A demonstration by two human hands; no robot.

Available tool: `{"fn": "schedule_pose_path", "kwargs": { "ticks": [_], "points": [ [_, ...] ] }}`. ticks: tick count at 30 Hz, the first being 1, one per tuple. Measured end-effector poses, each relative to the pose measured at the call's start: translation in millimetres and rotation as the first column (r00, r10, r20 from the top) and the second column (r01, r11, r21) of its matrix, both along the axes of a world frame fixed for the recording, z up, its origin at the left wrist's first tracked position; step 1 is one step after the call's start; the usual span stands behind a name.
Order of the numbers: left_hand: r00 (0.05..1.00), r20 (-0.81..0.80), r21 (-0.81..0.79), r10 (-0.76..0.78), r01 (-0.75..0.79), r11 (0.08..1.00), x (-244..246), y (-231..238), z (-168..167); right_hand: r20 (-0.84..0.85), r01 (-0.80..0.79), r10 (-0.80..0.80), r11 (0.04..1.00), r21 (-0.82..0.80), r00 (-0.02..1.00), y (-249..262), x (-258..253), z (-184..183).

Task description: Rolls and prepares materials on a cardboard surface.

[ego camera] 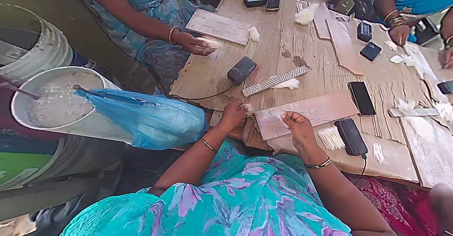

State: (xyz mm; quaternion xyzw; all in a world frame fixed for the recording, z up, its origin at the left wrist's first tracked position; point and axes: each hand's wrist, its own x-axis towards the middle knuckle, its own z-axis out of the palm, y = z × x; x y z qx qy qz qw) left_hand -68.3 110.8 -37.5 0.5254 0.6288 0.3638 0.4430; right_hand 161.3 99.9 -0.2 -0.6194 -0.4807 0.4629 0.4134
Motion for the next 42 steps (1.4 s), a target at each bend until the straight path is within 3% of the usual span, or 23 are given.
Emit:
{"fn": "schedule_pose_path", "kwargs": {
  "ticks": [6,10,15,23,25,29,34,37,40,42],
  "points": [
    [0.993,-0.103,-0.064,0.055,-0.062,0.996,25,6,-31,-0.014,-0.022,0.022,0.999,-0.041,1.000,-7,4,-14],
    [0.982,-0.142,-0.053,0.121,-0.130,0.990,32,5,-28,-0.003,-0.055,0.055,0.998,-0.022,0.998,-11,7,-19],
    [0.978,-0.204,-0.164,-0.034,0.000,0.986,34,18,-15,0.005,-0.085,0.085,0.996,-0.024,0.996,-10,12,-20],
    [0.993,0.071,-0.142,-0.094,0.104,0.984,21,19,-48,-0.019,-0.120,0.120,0.993,-0.013,0.993,-15,23,-25],
    [0.985,0.097,-0.151,-0.143,0.156,0.976,20,22,-50,-0.028,-0.123,0.122,0.992,-0.020,0.992,-17,24,-24],
    [0.992,0.075,-0.179,-0.100,0.112,0.977,24,25,-35,-0.046,-0.122,0.122,0.993,0.005,0.991,-19,30,-21],
    [0.978,-0.203,-0.059,-0.039,0.027,0.998,29,11,-20,-0.120,-0.077,0.079,0.997,0.020,0.990,-24,38,-12],
    [0.937,-0.335,0.195,0.094,-0.029,0.980,40,-14,-2,-0.214,-0.034,0.039,0.999,0.026,0.976,-25,41,-10],
    [0.971,-0.218,0.405,0.093,0.003,0.914,58,-34,8,-0.270,-0.036,0.044,0.999,0.034,0.962,-29,39,-7],
    [1.000,-0.016,0.321,0.007,-0.001,0.947,77,-49,20,-0.285,-0.031,0.050,0.997,0.074,0.957,-34,35,-3]
  ]
}}
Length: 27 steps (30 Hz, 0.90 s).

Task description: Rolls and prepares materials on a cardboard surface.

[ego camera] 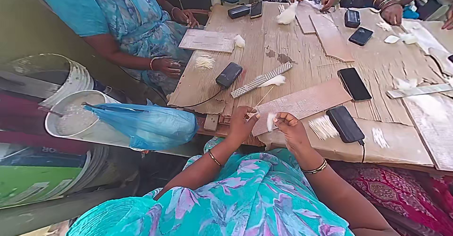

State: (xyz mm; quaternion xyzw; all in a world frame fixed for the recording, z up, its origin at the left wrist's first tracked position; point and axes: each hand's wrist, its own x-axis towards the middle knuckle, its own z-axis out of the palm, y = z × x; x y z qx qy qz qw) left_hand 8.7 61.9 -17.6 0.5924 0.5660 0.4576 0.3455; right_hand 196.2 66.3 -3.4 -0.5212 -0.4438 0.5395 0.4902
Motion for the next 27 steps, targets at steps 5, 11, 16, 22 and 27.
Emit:
{"fn": "schedule_pose_path", "kwargs": {
  "ticks": [5,11,16,22,27],
  "points": [
    [0.887,0.460,-0.261,-0.045,0.184,0.948,34,-17,12,0.036,0.038,-0.044,0.988,0.147,0.998,-9,-7,2],
    [0.848,0.527,-0.268,0.048,0.112,0.957,45,-18,11,-0.022,0.084,-0.082,0.978,0.191,0.996,-15,-5,-2],
    [0.866,0.497,-0.246,0.055,0.080,0.966,47,-17,7,-0.020,0.026,-0.023,0.991,0.132,1.000,-19,-13,-10],
    [0.878,0.472,-0.245,0.071,0.054,0.968,46,-17,6,-0.087,0.117,-0.110,0.989,0.085,0.990,-15,-18,-10],
    [0.883,0.466,-0.281,0.058,0.086,0.956,44,-13,4,-0.088,0.069,-0.066,0.997,0.031,0.994,-11,-19,-11]
  ]
}}
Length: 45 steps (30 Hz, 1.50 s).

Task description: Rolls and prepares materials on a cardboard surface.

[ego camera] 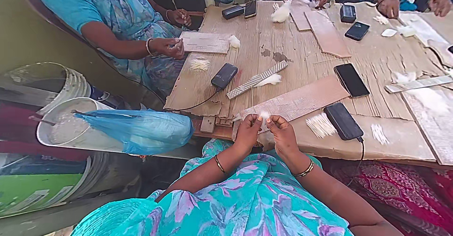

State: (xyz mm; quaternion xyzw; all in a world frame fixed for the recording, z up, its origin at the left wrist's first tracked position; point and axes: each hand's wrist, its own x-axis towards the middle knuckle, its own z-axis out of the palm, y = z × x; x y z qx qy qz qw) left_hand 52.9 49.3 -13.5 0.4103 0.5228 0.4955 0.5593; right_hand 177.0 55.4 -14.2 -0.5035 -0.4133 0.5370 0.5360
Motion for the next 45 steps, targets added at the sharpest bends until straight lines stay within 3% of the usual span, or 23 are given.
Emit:
{"fn": "schedule_pose_path", "kwargs": {
  "ticks": [8,14,19,24,26,30,32,35,39,45],
  "points": [
    [1.000,-0.022,0.007,-0.016,0.017,1.000,-6,6,-8,0.000,-0.053,0.053,0.999,0.006,0.999,6,-5,-4],
    [1.000,-0.021,-0.022,-0.015,0.015,1.000,-11,9,-9,-0.063,0.088,-0.095,0.990,-0.107,0.994,13,-14,-2],
    [1.000,-0.019,-0.011,-0.010,0.009,1.000,-15,11,-14,-0.047,-0.014,0.009,0.993,-0.114,0.999,15,-17,-5],
    [0.998,-0.041,-0.001,0.049,-0.049,0.999,-24,18,-22,-0.047,0.102,-0.113,0.976,-0.194,0.992,23,-17,-4],
    [0.987,-0.143,0.018,0.079,-0.077,0.997,-36,26,-24,-0.031,0.118,-0.128,0.967,-0.225,0.991,27,-13,-2],
    [0.851,-0.522,0.054,0.057,-0.033,0.998,-70,52,-35,-0.017,0.120,-0.126,0.968,-0.222,0.992,27,-9,-4],
    [0.781,-0.624,0.014,0.024,-0.020,1.000,-82,62,-39,-0.004,0.117,-0.120,0.971,-0.208,0.993,27,-7,-2],
    [0.730,-0.681,-0.061,-0.056,0.020,0.998,-90,71,-45,0.021,0.113,-0.111,0.975,-0.189,0.994,25,-4,-1],
    [0.700,-0.701,-0.069,-0.138,0.127,0.990,-92,76,-49,0.016,0.093,-0.092,0.980,-0.175,0.996,24,1,-6],
    [0.580,-0.779,-0.102,-0.238,0.257,0.961,-91,90,-51,0.027,0.060,-0.056,0.979,-0.193,0.998,21,6,-10]
  ]
}}
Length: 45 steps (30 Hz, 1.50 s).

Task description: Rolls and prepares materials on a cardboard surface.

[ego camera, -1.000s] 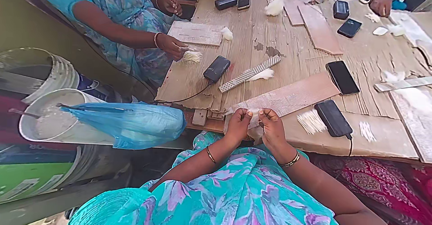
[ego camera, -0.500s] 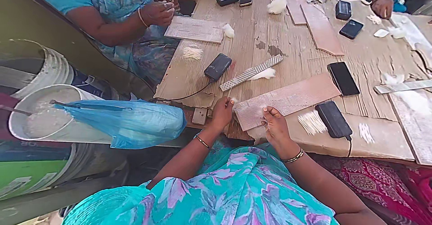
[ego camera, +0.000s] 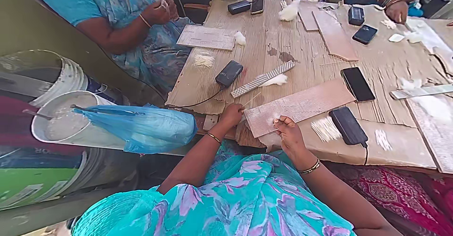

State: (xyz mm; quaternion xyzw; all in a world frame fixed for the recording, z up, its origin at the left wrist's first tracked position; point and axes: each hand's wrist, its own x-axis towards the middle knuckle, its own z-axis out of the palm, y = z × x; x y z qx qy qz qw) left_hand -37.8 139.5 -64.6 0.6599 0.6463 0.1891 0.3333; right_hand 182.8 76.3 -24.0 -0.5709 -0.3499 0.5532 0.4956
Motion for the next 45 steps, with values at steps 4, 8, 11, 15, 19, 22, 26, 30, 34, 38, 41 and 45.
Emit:
{"fn": "schedule_pose_path", "kwargs": {
  "ticks": [4,8,11,15,19,22,26,30,34,38,41,45],
  "points": [
    [0.998,0.014,0.015,-0.054,0.054,0.998,2,6,6,0.019,-0.032,0.032,0.999,0.010,0.999,-2,0,2],
    [0.999,0.051,0.038,0.001,-0.002,0.999,3,3,8,0.012,-0.059,0.059,0.998,0.015,0.998,-5,2,3],
    [0.980,0.152,0.148,0.131,-0.154,0.977,8,-14,18,0.016,-0.075,0.074,0.996,0.049,0.997,-8,7,4],
    [0.910,0.414,0.135,0.021,-0.084,0.987,33,-45,42,0.063,-0.122,0.115,0.987,0.109,0.991,-8,9,2],
    [0.823,0.568,-0.044,-0.013,0.046,0.998,51,-64,49,-0.051,-0.153,0.159,0.982,0.115,0.986,-10,4,2],
    [0.800,0.600,-0.044,0.011,0.019,0.999,52,-66,42,-0.183,-0.097,0.104,0.994,0.047,0.978,-11,2,5],
    [0.770,0.634,-0.074,0.063,-0.021,0.997,51,-71,43,-0.118,-0.104,0.113,0.991,0.084,0.987,-9,11,4],
    [0.759,0.641,-0.104,0.109,-0.055,0.993,55,-74,42,0.107,-0.327,0.311,0.921,0.214,0.944,-1,23,10],
    [0.757,0.640,-0.121,0.133,-0.073,0.990,57,-76,44,0.128,-0.345,0.328,0.925,0.157,0.936,6,22,15],
    [0.760,0.636,-0.138,0.129,-0.052,0.989,53,-77,45,0.016,-0.287,0.287,0.949,0.132,0.958,7,22,12],
    [0.743,0.661,-0.133,0.105,-0.021,0.991,51,-76,43,0.037,-0.293,0.291,0.943,0.160,0.956,4,20,10],
    [0.739,0.665,-0.151,0.106,-0.006,0.989,54,-75,45,0.142,-0.289,0.263,0.935,0.207,0.954,3,17,8]
  ]
}}
